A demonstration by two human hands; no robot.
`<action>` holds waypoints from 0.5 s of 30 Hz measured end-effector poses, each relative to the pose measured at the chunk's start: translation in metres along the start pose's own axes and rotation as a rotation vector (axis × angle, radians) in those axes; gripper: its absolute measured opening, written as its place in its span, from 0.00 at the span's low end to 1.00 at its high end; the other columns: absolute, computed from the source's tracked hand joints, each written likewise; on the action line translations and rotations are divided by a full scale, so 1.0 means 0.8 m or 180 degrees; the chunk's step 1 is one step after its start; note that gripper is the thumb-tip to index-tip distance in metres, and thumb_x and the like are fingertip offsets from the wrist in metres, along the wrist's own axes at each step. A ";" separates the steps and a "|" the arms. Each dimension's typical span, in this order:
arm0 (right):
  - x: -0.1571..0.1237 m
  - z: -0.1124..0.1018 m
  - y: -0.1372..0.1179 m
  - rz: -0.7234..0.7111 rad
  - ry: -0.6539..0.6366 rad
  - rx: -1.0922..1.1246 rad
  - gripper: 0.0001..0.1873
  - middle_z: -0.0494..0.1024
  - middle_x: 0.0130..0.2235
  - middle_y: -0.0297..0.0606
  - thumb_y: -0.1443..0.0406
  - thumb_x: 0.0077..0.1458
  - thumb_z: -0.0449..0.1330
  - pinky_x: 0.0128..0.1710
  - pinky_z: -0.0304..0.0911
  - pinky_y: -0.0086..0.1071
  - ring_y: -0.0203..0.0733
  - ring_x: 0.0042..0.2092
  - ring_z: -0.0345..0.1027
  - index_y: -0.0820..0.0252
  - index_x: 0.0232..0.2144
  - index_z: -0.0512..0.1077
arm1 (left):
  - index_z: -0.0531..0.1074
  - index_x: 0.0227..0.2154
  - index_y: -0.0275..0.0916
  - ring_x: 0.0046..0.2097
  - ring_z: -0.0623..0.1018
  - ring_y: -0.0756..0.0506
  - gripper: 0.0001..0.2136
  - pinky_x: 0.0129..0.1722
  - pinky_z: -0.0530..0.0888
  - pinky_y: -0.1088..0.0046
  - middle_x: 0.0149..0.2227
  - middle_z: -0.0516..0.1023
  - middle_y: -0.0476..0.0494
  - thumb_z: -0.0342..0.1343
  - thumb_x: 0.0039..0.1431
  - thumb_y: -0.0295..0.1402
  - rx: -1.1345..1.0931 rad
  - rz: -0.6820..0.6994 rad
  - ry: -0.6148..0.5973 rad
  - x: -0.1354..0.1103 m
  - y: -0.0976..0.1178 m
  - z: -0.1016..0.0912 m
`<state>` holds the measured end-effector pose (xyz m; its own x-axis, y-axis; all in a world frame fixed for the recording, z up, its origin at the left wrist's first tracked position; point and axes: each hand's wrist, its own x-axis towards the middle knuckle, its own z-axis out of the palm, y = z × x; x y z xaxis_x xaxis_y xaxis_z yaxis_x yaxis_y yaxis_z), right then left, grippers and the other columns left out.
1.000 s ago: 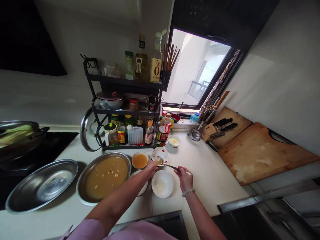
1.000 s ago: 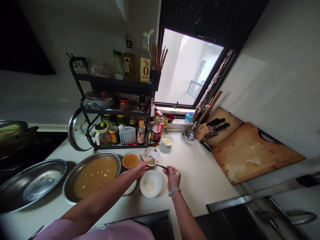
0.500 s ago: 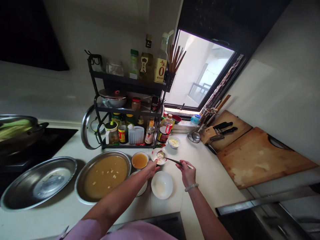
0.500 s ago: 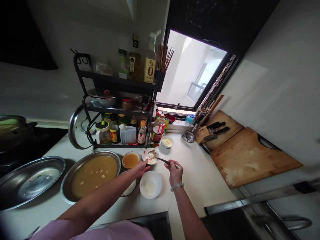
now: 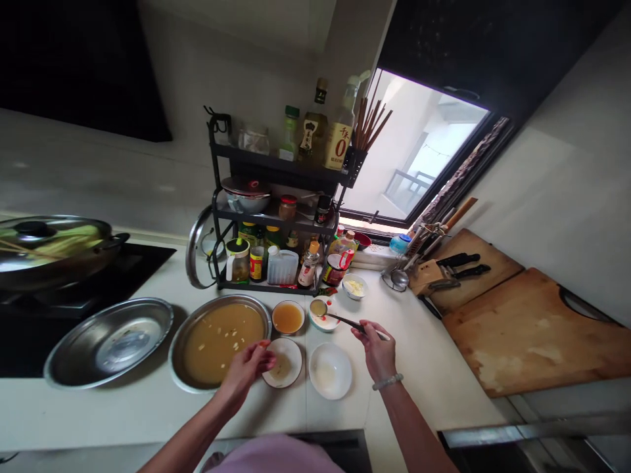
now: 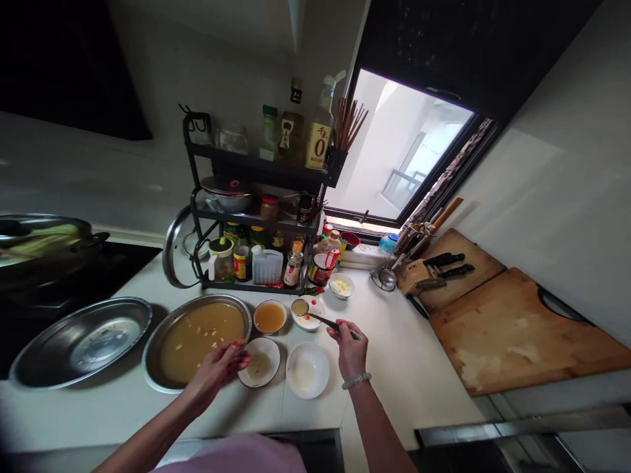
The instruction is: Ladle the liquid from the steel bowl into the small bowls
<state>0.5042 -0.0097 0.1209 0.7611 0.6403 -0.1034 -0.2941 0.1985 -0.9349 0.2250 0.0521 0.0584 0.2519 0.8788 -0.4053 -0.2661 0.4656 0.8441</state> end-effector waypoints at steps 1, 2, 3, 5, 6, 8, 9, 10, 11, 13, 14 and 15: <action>-0.005 0.004 -0.001 0.0025 -0.0067 -0.0006 0.17 0.78 0.26 0.36 0.59 0.32 0.74 0.31 0.75 0.34 0.41 0.25 0.75 0.64 0.23 0.76 | 0.72 0.37 0.35 0.29 0.79 0.47 0.13 0.34 0.77 0.68 0.28 0.80 0.41 0.60 0.53 0.39 0.0013 0.0089 0.0179 -0.006 0.003 -0.020; -0.010 0.009 -0.001 0.0055 -0.0126 -0.0021 0.17 0.78 0.27 0.36 0.59 0.32 0.74 0.31 0.75 0.34 0.41 0.25 0.75 0.64 0.23 0.77 | 0.72 0.37 0.35 0.29 0.80 0.46 0.13 0.35 0.78 0.67 0.29 0.80 0.41 0.60 0.53 0.39 0.0039 0.0186 0.0335 -0.012 0.005 -0.039; -0.015 0.014 -0.002 0.0087 -0.0181 -0.0039 0.17 0.78 0.27 0.36 0.59 0.32 0.74 0.31 0.74 0.34 0.41 0.25 0.75 0.64 0.23 0.77 | 0.72 0.37 0.35 0.29 0.80 0.45 0.14 0.35 0.78 0.66 0.28 0.81 0.41 0.60 0.52 0.40 0.0063 0.0270 0.0529 -0.017 0.008 -0.058; -0.026 0.027 -0.001 0.0142 -0.0287 -0.0073 0.17 0.79 0.27 0.37 0.58 0.32 0.74 0.30 0.74 0.34 0.41 0.25 0.74 0.64 0.23 0.77 | 0.71 0.39 0.36 0.28 0.79 0.44 0.15 0.33 0.78 0.65 0.29 0.81 0.42 0.58 0.52 0.40 0.0110 0.0506 0.0922 -0.024 0.012 -0.093; -0.032 0.033 0.000 0.0161 -0.0350 -0.0088 0.17 0.78 0.27 0.37 0.58 0.32 0.74 0.30 0.73 0.34 0.41 0.25 0.74 0.64 0.23 0.77 | 0.71 0.39 0.36 0.28 0.79 0.45 0.15 0.32 0.78 0.65 0.28 0.80 0.43 0.57 0.52 0.40 0.0118 0.0647 0.1183 -0.027 0.014 -0.110; -0.046 0.049 0.004 0.0180 -0.0491 -0.0135 0.17 0.78 0.28 0.37 0.57 0.34 0.73 0.30 0.73 0.34 0.41 0.25 0.74 0.63 0.24 0.77 | 0.70 0.39 0.36 0.27 0.79 0.45 0.15 0.30 0.78 0.66 0.28 0.79 0.44 0.56 0.51 0.40 0.0200 0.0871 0.1633 -0.030 0.015 -0.142; -0.054 0.057 0.007 0.0174 -0.0567 -0.0163 0.17 0.78 0.28 0.37 0.57 0.35 0.73 0.30 0.73 0.34 0.41 0.26 0.74 0.63 0.24 0.77 | 0.69 0.40 0.36 0.28 0.79 0.45 0.16 0.30 0.78 0.66 0.29 0.79 0.45 0.56 0.51 0.40 0.0268 0.0952 0.1821 -0.031 0.015 -0.157; -0.061 0.064 0.011 0.0152 -0.0645 -0.0194 0.16 0.78 0.28 0.37 0.56 0.36 0.72 0.30 0.73 0.35 0.42 0.26 0.74 0.63 0.25 0.77 | 0.69 0.41 0.36 0.29 0.79 0.45 0.16 0.29 0.78 0.67 0.29 0.78 0.45 0.55 0.51 0.41 0.0349 0.0999 0.2000 -0.032 0.014 -0.170; -0.070 0.072 0.015 0.0117 -0.0728 -0.0239 0.17 0.79 0.29 0.37 0.56 0.37 0.71 0.31 0.73 0.36 0.43 0.27 0.74 0.63 0.25 0.77 | 0.68 0.41 0.36 0.31 0.79 0.45 0.17 0.29 0.78 0.67 0.30 0.77 0.45 0.55 0.51 0.41 0.0430 0.1010 0.2141 -0.033 0.013 -0.183; -0.086 0.086 0.025 0.0006 -0.0932 -0.0407 0.17 0.79 0.29 0.38 0.54 0.41 0.70 0.33 0.73 0.38 0.44 0.28 0.75 0.62 0.28 0.77 | 0.68 0.40 0.36 0.31 0.79 0.44 0.17 0.28 0.77 0.68 0.30 0.76 0.45 0.55 0.50 0.42 0.0555 0.0933 0.2323 -0.035 0.009 -0.203; -0.094 0.091 0.030 -0.0079 -0.1057 -0.0544 0.17 0.79 0.28 0.38 0.54 0.44 0.68 0.34 0.73 0.38 0.44 0.29 0.75 0.62 0.30 0.77 | 0.68 0.40 0.37 0.31 0.79 0.44 0.17 0.27 0.77 0.68 0.30 0.76 0.45 0.55 0.50 0.42 0.0588 0.0875 0.2347 -0.036 0.007 -0.210; -0.102 0.096 0.034 -0.0200 -0.1188 -0.0708 0.17 0.79 0.27 0.38 0.53 0.47 0.66 0.35 0.73 0.38 0.44 0.29 0.75 0.62 0.32 0.77 | 0.69 0.39 0.37 0.30 0.79 0.45 0.17 0.27 0.77 0.68 0.30 0.76 0.45 0.55 0.50 0.43 0.0598 0.0817 0.2338 -0.037 0.005 -0.216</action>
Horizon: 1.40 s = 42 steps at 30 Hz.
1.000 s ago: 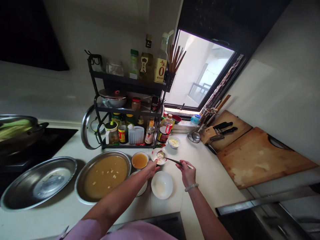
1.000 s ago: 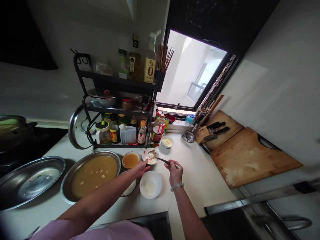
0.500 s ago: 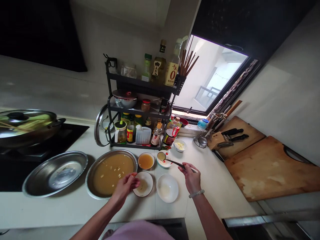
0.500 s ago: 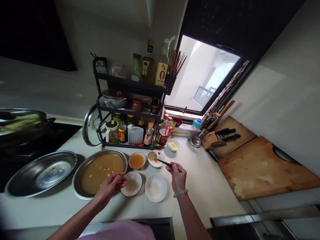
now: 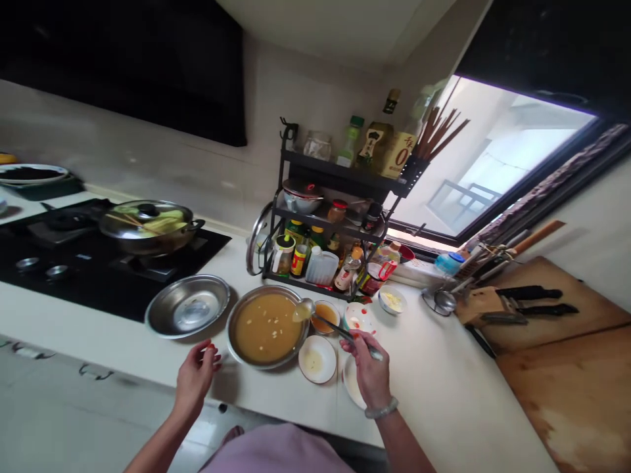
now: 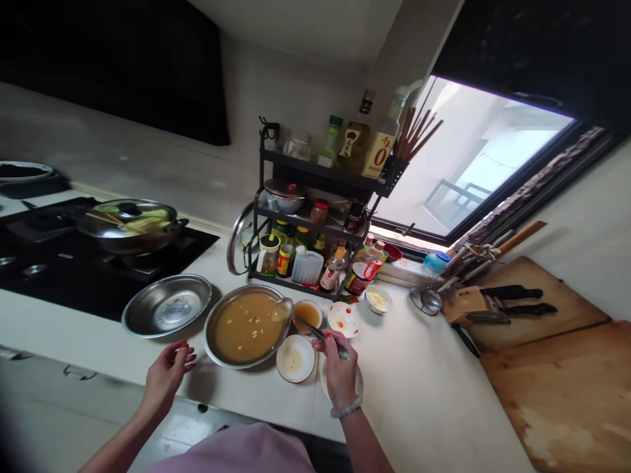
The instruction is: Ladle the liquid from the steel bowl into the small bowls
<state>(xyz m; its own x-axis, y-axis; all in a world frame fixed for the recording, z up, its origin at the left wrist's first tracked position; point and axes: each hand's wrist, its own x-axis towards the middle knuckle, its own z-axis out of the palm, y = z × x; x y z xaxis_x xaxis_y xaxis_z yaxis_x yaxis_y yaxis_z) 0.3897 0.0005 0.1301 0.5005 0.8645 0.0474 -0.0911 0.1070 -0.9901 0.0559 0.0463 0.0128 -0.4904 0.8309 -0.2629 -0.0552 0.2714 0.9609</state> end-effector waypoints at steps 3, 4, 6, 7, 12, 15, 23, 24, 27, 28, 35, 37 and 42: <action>-0.014 0.016 0.004 -0.0601 -0.0356 -0.0564 0.14 0.80 0.28 0.40 0.56 0.56 0.61 0.35 0.73 0.37 0.44 0.30 0.76 0.61 0.36 0.76 | 0.70 0.37 0.36 0.29 0.79 0.44 0.17 0.27 0.77 0.68 0.29 0.76 0.44 0.56 0.48 0.43 -0.0056 -0.0141 -0.0162 0.002 -0.006 -0.007; -0.019 0.019 0.003 -0.0907 -0.0478 -0.0719 0.13 0.81 0.31 0.41 0.57 0.58 0.59 0.35 0.74 0.36 0.43 0.31 0.77 0.60 0.37 0.76 | 0.70 0.37 0.36 0.29 0.79 0.44 0.17 0.27 0.76 0.68 0.29 0.77 0.44 0.57 0.47 0.42 -0.0103 -0.0183 -0.0230 0.002 -0.008 -0.007; -0.026 0.023 0.001 -0.1596 -0.0762 -0.1018 0.10 0.81 0.36 0.42 0.62 0.60 0.56 0.35 0.74 0.34 0.43 0.35 0.78 0.58 0.39 0.76 | 0.71 0.35 0.36 0.29 0.78 0.45 0.17 0.27 0.76 0.69 0.28 0.77 0.44 0.59 0.46 0.42 -0.0202 -0.0271 -0.0363 0.001 -0.009 -0.007; -0.030 0.024 -0.001 -0.1939 -0.0927 -0.1187 0.10 0.81 0.39 0.42 0.65 0.61 0.55 0.37 0.74 0.34 0.44 0.39 0.77 0.57 0.40 0.76 | 0.71 0.35 0.36 0.28 0.78 0.45 0.17 0.27 0.76 0.70 0.27 0.77 0.44 0.60 0.45 0.42 -0.0246 -0.0315 -0.0429 0.002 -0.009 -0.006; -0.044 0.028 0.002 -0.2961 -0.1371 -0.1850 0.17 0.79 0.46 0.44 0.73 0.59 0.54 0.49 0.71 0.39 0.46 0.50 0.74 0.55 0.48 0.74 | 0.71 0.34 0.35 0.25 0.76 0.47 0.18 0.26 0.74 0.71 0.24 0.77 0.45 0.62 0.43 0.42 -0.0433 -0.0557 -0.0640 0.009 -0.010 -0.001; -0.041 0.025 0.014 -0.2678 -0.0884 -0.1799 0.14 0.80 0.42 0.42 0.71 0.61 0.53 0.40 0.73 0.34 0.43 0.42 0.77 0.56 0.45 0.74 | 0.72 0.33 0.35 0.24 0.75 0.48 0.18 0.25 0.72 0.73 0.21 0.75 0.48 0.62 0.43 0.43 -0.0477 -0.0550 -0.0765 0.015 -0.011 0.003; -0.017 -0.002 0.061 -0.1354 0.0056 -0.1741 0.11 0.80 0.28 0.39 0.58 0.56 0.56 0.32 0.72 0.34 0.43 0.29 0.76 0.59 0.34 0.74 | 0.70 0.25 0.37 0.20 0.71 0.51 0.15 0.24 0.69 0.75 0.17 0.72 0.51 0.64 0.39 0.42 -0.0523 -0.0720 -0.1289 0.025 -0.003 0.009; -0.018 -0.003 0.066 -0.1179 0.0108 -0.1689 0.12 0.80 0.28 0.39 0.57 0.55 0.57 0.32 0.72 0.34 0.44 0.29 0.76 0.59 0.33 0.75 | 0.69 0.24 0.37 0.20 0.70 0.51 0.15 0.23 0.69 0.75 0.17 0.72 0.52 0.64 0.38 0.42 -0.0527 -0.0735 -0.1328 0.026 -0.002 0.010; -0.017 -0.004 0.078 -0.0523 0.0445 -0.1308 0.16 0.80 0.26 0.39 0.54 0.50 0.60 0.34 0.72 0.37 0.46 0.30 0.77 0.60 0.33 0.75 | 0.68 0.21 0.38 0.20 0.69 0.51 0.16 0.22 0.68 0.75 0.16 0.70 0.52 0.65 0.37 0.43 -0.0512 -0.0762 -0.1403 0.027 0.000 0.010; -0.016 -0.004 0.080 -0.0306 0.0627 -0.1112 0.17 0.80 0.26 0.40 0.54 0.47 0.62 0.35 0.72 0.37 0.47 0.30 0.77 0.61 0.32 0.76 | 0.68 0.21 0.38 0.19 0.69 0.52 0.16 0.22 0.67 0.75 0.16 0.70 0.52 0.65 0.36 0.44 -0.0502 -0.0761 -0.1433 0.028 0.001 0.009; -0.002 -0.008 0.070 0.0121 0.1559 0.0096 0.16 0.79 0.26 0.34 0.58 0.36 0.67 0.35 0.72 0.37 0.44 0.27 0.75 0.63 0.28 0.75 | 0.67 0.21 0.38 0.19 0.67 0.53 0.18 0.22 0.66 0.76 0.16 0.70 0.53 0.66 0.32 0.45 -0.0516 -0.0855 -0.1567 0.033 0.001 0.007; 0.000 -0.008 0.064 0.0100 0.1593 0.0154 0.16 0.78 0.25 0.33 0.58 0.36 0.67 0.35 0.73 0.37 0.43 0.27 0.75 0.63 0.27 0.75 | 0.67 0.21 0.38 0.19 0.67 0.53 0.19 0.22 0.66 0.77 0.16 0.70 0.53 0.66 0.32 0.45 -0.0506 -0.0833 -0.1610 0.034 0.001 0.007; -0.003 -0.005 0.048 0.0078 0.1675 0.0227 0.16 0.78 0.26 0.34 0.58 0.35 0.69 0.35 0.73 0.36 0.42 0.27 0.74 0.63 0.26 0.74 | 0.67 0.21 0.38 0.19 0.67 0.53 0.19 0.22 0.65 0.76 0.16 0.70 0.53 0.66 0.32 0.46 -0.0450 -0.0798 -0.1724 0.036 0.002 0.004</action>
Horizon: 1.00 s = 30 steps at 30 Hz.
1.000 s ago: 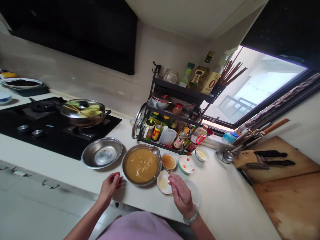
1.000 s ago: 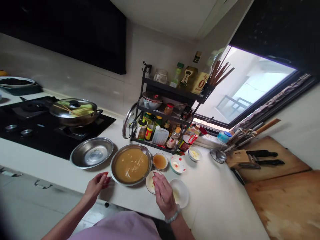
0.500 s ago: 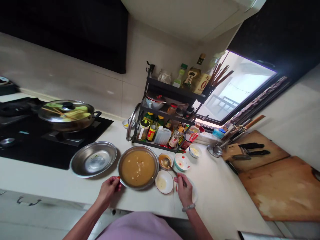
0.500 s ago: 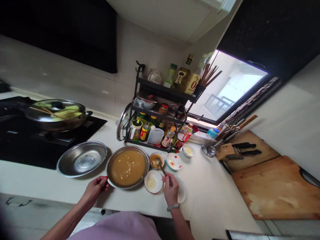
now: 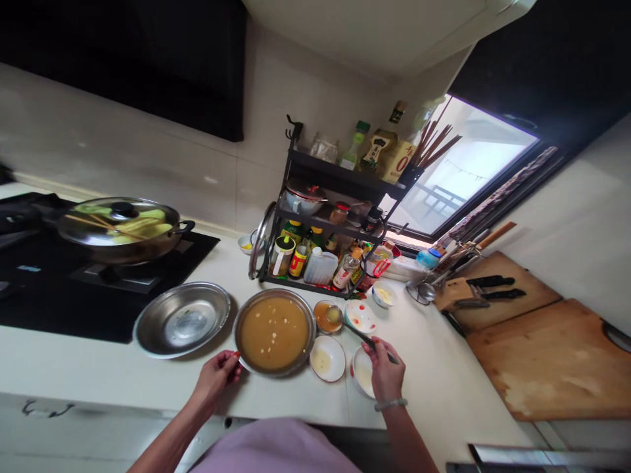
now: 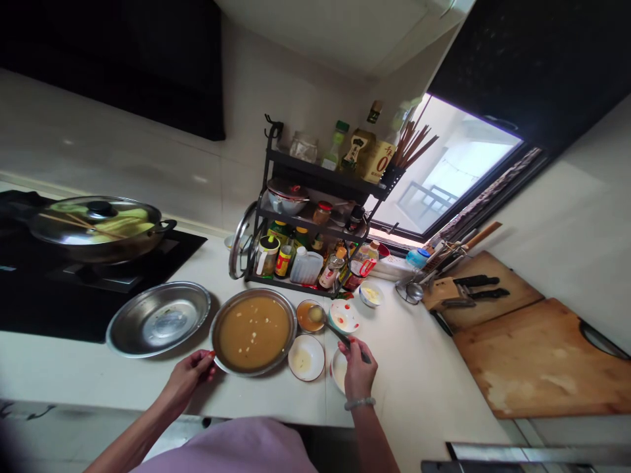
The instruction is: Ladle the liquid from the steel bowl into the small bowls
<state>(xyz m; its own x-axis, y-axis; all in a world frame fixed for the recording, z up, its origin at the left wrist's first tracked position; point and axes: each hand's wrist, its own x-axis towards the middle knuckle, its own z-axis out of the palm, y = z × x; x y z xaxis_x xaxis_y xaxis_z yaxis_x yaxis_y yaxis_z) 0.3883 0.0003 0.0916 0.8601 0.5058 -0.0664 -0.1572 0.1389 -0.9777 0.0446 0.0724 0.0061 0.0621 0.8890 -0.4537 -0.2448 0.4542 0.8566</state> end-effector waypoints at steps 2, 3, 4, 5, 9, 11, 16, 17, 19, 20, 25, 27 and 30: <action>-0.005 0.002 -0.006 -0.0016 -0.0063 0.0010 0.17 0.78 0.26 0.34 0.57 0.35 0.69 0.35 0.73 0.37 0.42 0.27 0.74 0.63 0.26 0.74 | 0.67 0.21 0.38 0.19 0.67 0.53 0.19 0.22 0.65 0.77 0.16 0.70 0.53 0.67 0.32 0.46 -0.0022 -0.0055 -0.0041 0.000 0.001 -0.001; -0.008 0.003 -0.010 -0.0031 -0.0118 0.0005 0.17 0.78 0.27 0.35 0.56 0.36 0.69 0.35 0.73 0.37 0.42 0.27 0.74 0.63 0.26 0.74 | 0.67 0.21 0.37 0.20 0.67 0.53 0.19 0.22 0.65 0.77 0.17 0.70 0.53 0.67 0.32 0.45 -0.0046 -0.0095 -0.0066 0.000 0.002 -0.001; -0.012 0.005 -0.012 -0.0058 -0.0186 -0.0013 0.17 0.78 0.27 0.35 0.56 0.36 0.69 0.36 0.73 0.38 0.42 0.27 0.74 0.62 0.26 0.75 | 0.67 0.21 0.37 0.20 0.67 0.53 0.19 0.22 0.65 0.77 0.17 0.70 0.52 0.68 0.32 0.44 -0.0081 -0.0135 -0.0086 0.000 0.003 -0.001; -0.016 0.008 -0.015 -0.0096 -0.0260 -0.0043 0.17 0.78 0.28 0.35 0.55 0.37 0.69 0.36 0.73 0.38 0.42 0.27 0.74 0.62 0.26 0.75 | 0.68 0.21 0.37 0.20 0.68 0.54 0.19 0.22 0.66 0.77 0.17 0.70 0.52 0.68 0.32 0.43 -0.0119 -0.0175 -0.0105 -0.001 0.004 -0.002; -0.042 0.022 -0.020 -0.0206 -0.0656 -0.0337 0.18 0.79 0.27 0.37 0.52 0.43 0.67 0.33 0.73 0.38 0.45 0.28 0.75 0.62 0.28 0.76 | 0.69 0.22 0.36 0.20 0.68 0.54 0.17 0.22 0.66 0.78 0.18 0.70 0.51 0.68 0.34 0.41 -0.0265 -0.0307 -0.0102 -0.001 0.008 -0.002; -0.057 0.028 -0.019 -0.0337 -0.0899 -0.0625 0.19 0.79 0.26 0.39 0.52 0.47 0.65 0.32 0.73 0.38 0.47 0.29 0.75 0.62 0.32 0.76 | 0.69 0.22 0.35 0.20 0.68 0.54 0.17 0.21 0.66 0.78 0.18 0.70 0.51 0.69 0.33 0.40 -0.0316 -0.0353 -0.0104 -0.001 0.009 -0.003; -0.089 0.031 -0.020 -0.1839 -0.1809 -0.1458 0.11 0.81 0.33 0.42 0.60 0.59 0.57 0.36 0.73 0.36 0.45 0.35 0.77 0.59 0.37 0.76 | 0.69 0.21 0.35 0.20 0.67 0.54 0.20 0.21 0.66 0.79 0.19 0.72 0.50 0.71 0.30 0.43 -0.0415 -0.0375 -0.0151 0.001 0.003 -0.006; -0.092 0.030 -0.021 -0.2228 -0.2014 -0.1582 0.11 0.81 0.36 0.43 0.62 0.60 0.56 0.38 0.73 0.37 0.45 0.38 0.77 0.58 0.38 0.76 | 0.69 0.21 0.35 0.20 0.67 0.55 0.21 0.21 0.66 0.79 0.19 0.72 0.50 0.71 0.30 0.43 -0.0428 -0.0371 -0.0158 0.001 0.002 -0.007; -0.096 0.026 -0.022 -0.2865 -0.2285 -0.1802 0.11 0.80 0.42 0.44 0.66 0.61 0.54 0.44 0.72 0.38 0.46 0.45 0.75 0.56 0.41 0.76 | 0.69 0.21 0.35 0.20 0.67 0.55 0.21 0.21 0.66 0.79 0.19 0.72 0.50 0.71 0.31 0.44 -0.0441 -0.0362 -0.0185 0.002 0.000 -0.008; -0.095 0.023 -0.022 -0.3087 -0.2306 -0.1884 0.12 0.80 0.44 0.44 0.67 0.61 0.53 0.46 0.71 0.39 0.46 0.47 0.74 0.56 0.42 0.76 | 0.69 0.21 0.35 0.20 0.68 0.55 0.21 0.21 0.66 0.79 0.19 0.72 0.50 0.71 0.31 0.44 -0.0440 -0.0362 -0.0204 0.003 -0.001 -0.009; -0.074 0.016 -0.012 -0.2987 -0.1706 -0.1925 0.11 0.80 0.38 0.43 0.66 0.62 0.52 0.38 0.73 0.35 0.43 0.39 0.76 0.57 0.41 0.74 | 0.70 0.23 0.35 0.20 0.68 0.54 0.21 0.21 0.66 0.78 0.19 0.72 0.50 0.71 0.31 0.43 -0.0350 -0.0411 -0.0258 0.006 0.002 -0.012; -0.061 0.014 -0.003 -0.2602 -0.1486 -0.1879 0.11 0.79 0.34 0.41 0.62 0.62 0.52 0.33 0.73 0.33 0.41 0.32 0.76 0.58 0.39 0.74 | 0.70 0.23 0.35 0.21 0.68 0.54 0.21 0.21 0.66 0.78 0.19 0.72 0.50 0.71 0.31 0.43 -0.0312 -0.0409 -0.0264 0.006 0.003 -0.012; -0.046 0.010 0.012 -0.2106 -0.1319 -0.1803 0.14 0.79 0.31 0.40 0.56 0.60 0.55 0.32 0.73 0.35 0.42 0.30 0.76 0.59 0.36 0.74 | 0.69 0.23 0.35 0.21 0.69 0.54 0.20 0.22 0.66 0.77 0.20 0.71 0.50 0.70 0.31 0.43 -0.0287 -0.0404 -0.0272 0.007 0.004 -0.011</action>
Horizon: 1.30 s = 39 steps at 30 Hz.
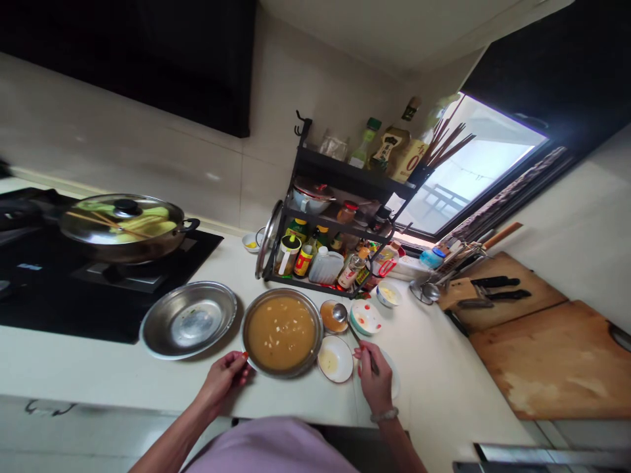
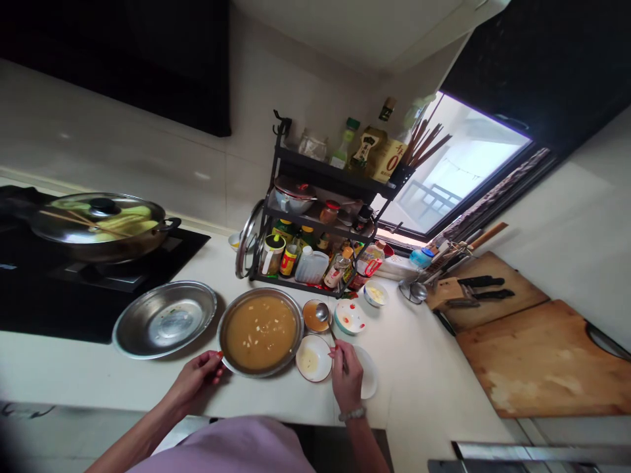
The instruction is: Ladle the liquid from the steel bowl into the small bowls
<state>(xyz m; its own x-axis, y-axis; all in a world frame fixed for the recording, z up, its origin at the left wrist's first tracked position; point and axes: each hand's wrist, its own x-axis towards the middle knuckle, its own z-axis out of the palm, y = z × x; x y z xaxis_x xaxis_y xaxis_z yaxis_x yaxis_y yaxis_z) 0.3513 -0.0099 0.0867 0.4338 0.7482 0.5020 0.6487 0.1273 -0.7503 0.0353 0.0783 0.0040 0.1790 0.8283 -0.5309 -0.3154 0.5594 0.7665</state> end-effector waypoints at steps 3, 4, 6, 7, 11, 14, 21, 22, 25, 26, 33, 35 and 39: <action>-0.001 0.007 0.016 0.0559 0.0111 0.0232 0.18 0.80 0.29 0.41 0.51 0.54 0.58 0.33 0.73 0.37 0.45 0.30 0.77 0.60 0.34 0.74 | 0.69 0.22 0.36 0.21 0.68 0.53 0.20 0.22 0.66 0.77 0.19 0.71 0.51 0.70 0.32 0.43 0.0015 0.0038 -0.0025 0.001 0.000 0.000; -0.002 0.009 0.020 0.0778 0.0187 0.0339 0.19 0.80 0.28 0.41 0.50 0.53 0.59 0.33 0.73 0.38 0.47 0.30 0.77 0.60 0.33 0.75 | 0.69 0.22 0.36 0.21 0.68 0.53 0.20 0.22 0.66 0.77 0.20 0.71 0.51 0.70 0.33 0.44 0.0024 0.0050 -0.0034 0.001 -0.001 -0.001; -0.001 0.013 0.026 0.1221 0.0406 0.0584 0.21 0.80 0.26 0.41 0.49 0.49 0.62 0.32 0.73 0.38 0.49 0.30 0.77 0.61 0.32 0.75 | 0.69 0.22 0.36 0.21 0.68 0.54 0.21 0.22 0.66 0.77 0.19 0.71 0.51 0.70 0.32 0.45 0.0048 0.0050 -0.0052 0.003 -0.001 -0.001; 0.000 0.015 0.029 0.1424 0.0538 0.0717 0.21 0.80 0.26 0.41 0.49 0.47 0.63 0.31 0.72 0.38 0.49 0.30 0.77 0.62 0.32 0.75 | 0.68 0.22 0.36 0.21 0.68 0.54 0.21 0.22 0.65 0.77 0.19 0.71 0.51 0.70 0.32 0.46 0.0054 0.0052 -0.0064 0.003 -0.002 -0.002; 0.007 0.014 0.037 0.1861 0.1103 0.1274 0.19 0.80 0.27 0.38 0.52 0.42 0.66 0.29 0.72 0.36 0.48 0.29 0.77 0.62 0.29 0.75 | 0.68 0.21 0.36 0.20 0.67 0.54 0.23 0.22 0.64 0.78 0.18 0.70 0.51 0.70 0.30 0.47 0.0048 0.0043 -0.0092 0.004 -0.001 -0.002; 0.013 0.008 0.041 0.1873 0.1326 0.1538 0.18 0.80 0.28 0.37 0.53 0.39 0.68 0.33 0.73 0.38 0.46 0.29 0.76 0.61 0.26 0.74 | 0.68 0.21 0.36 0.20 0.68 0.54 0.22 0.22 0.65 0.78 0.18 0.70 0.51 0.70 0.31 0.46 0.0076 0.0043 -0.0092 0.001 0.002 -0.001; 0.022 -0.009 0.023 0.1766 0.1205 0.1489 0.19 0.79 0.29 0.38 0.51 0.40 0.69 0.33 0.74 0.38 0.46 0.30 0.76 0.61 0.28 0.75 | 0.68 0.21 0.37 0.20 0.67 0.53 0.20 0.22 0.65 0.77 0.18 0.70 0.51 0.69 0.33 0.45 0.0115 0.0049 -0.0113 -0.001 0.006 0.001; 0.023 -0.009 0.017 0.1716 0.1122 0.1461 0.19 0.79 0.30 0.38 0.51 0.41 0.68 0.33 0.74 0.38 0.46 0.30 0.76 0.61 0.28 0.76 | 0.68 0.21 0.37 0.20 0.67 0.53 0.20 0.22 0.65 0.77 0.18 0.70 0.51 0.70 0.33 0.45 0.0105 0.0046 -0.0110 -0.001 0.006 0.001; 0.020 -0.006 -0.002 0.1620 0.0919 0.1463 0.19 0.79 0.29 0.38 0.51 0.44 0.67 0.33 0.74 0.38 0.47 0.30 0.76 0.60 0.29 0.75 | 0.68 0.21 0.37 0.20 0.67 0.54 0.21 0.21 0.65 0.77 0.18 0.70 0.52 0.70 0.32 0.45 0.0088 0.0016 -0.0114 0.002 0.004 -0.001; 0.019 -0.003 -0.009 0.1631 0.0849 0.1470 0.19 0.79 0.29 0.38 0.51 0.44 0.66 0.32 0.74 0.38 0.47 0.30 0.76 0.61 0.29 0.76 | 0.68 0.21 0.37 0.20 0.67 0.54 0.21 0.22 0.65 0.78 0.18 0.70 0.52 0.70 0.32 0.45 0.0083 0.0011 -0.0121 0.002 0.003 -0.001; -0.002 0.010 -0.055 0.0686 0.0079 0.0651 0.14 0.81 0.28 0.41 0.56 0.56 0.59 0.33 0.74 0.37 0.46 0.30 0.77 0.61 0.35 0.77 | 0.69 0.22 0.36 0.21 0.68 0.55 0.23 0.22 0.65 0.79 0.19 0.72 0.52 0.72 0.30 0.47 0.0004 -0.0019 -0.0110 0.005 -0.002 -0.006; -0.006 0.008 -0.063 -0.0116 -0.0199 0.0329 0.10 0.82 0.34 0.42 0.61 0.58 0.57 0.37 0.74 0.37 0.46 0.35 0.78 0.58 0.36 0.77 | 0.69 0.22 0.36 0.21 0.68 0.55 0.23 0.22 0.65 0.79 0.18 0.72 0.52 0.72 0.30 0.48 -0.0037 -0.0019 -0.0133 0.006 -0.003 -0.006; -0.010 0.000 -0.065 -0.1347 -0.0529 -0.0076 0.14 0.81 0.44 0.42 0.71 0.57 0.55 0.48 0.71 0.38 0.46 0.48 0.75 0.55 0.42 0.77 | 0.70 0.22 0.36 0.21 0.67 0.55 0.24 0.22 0.65 0.79 0.18 0.71 0.52 0.71 0.30 0.49 -0.0081 -0.0027 -0.0190 0.008 -0.003 -0.005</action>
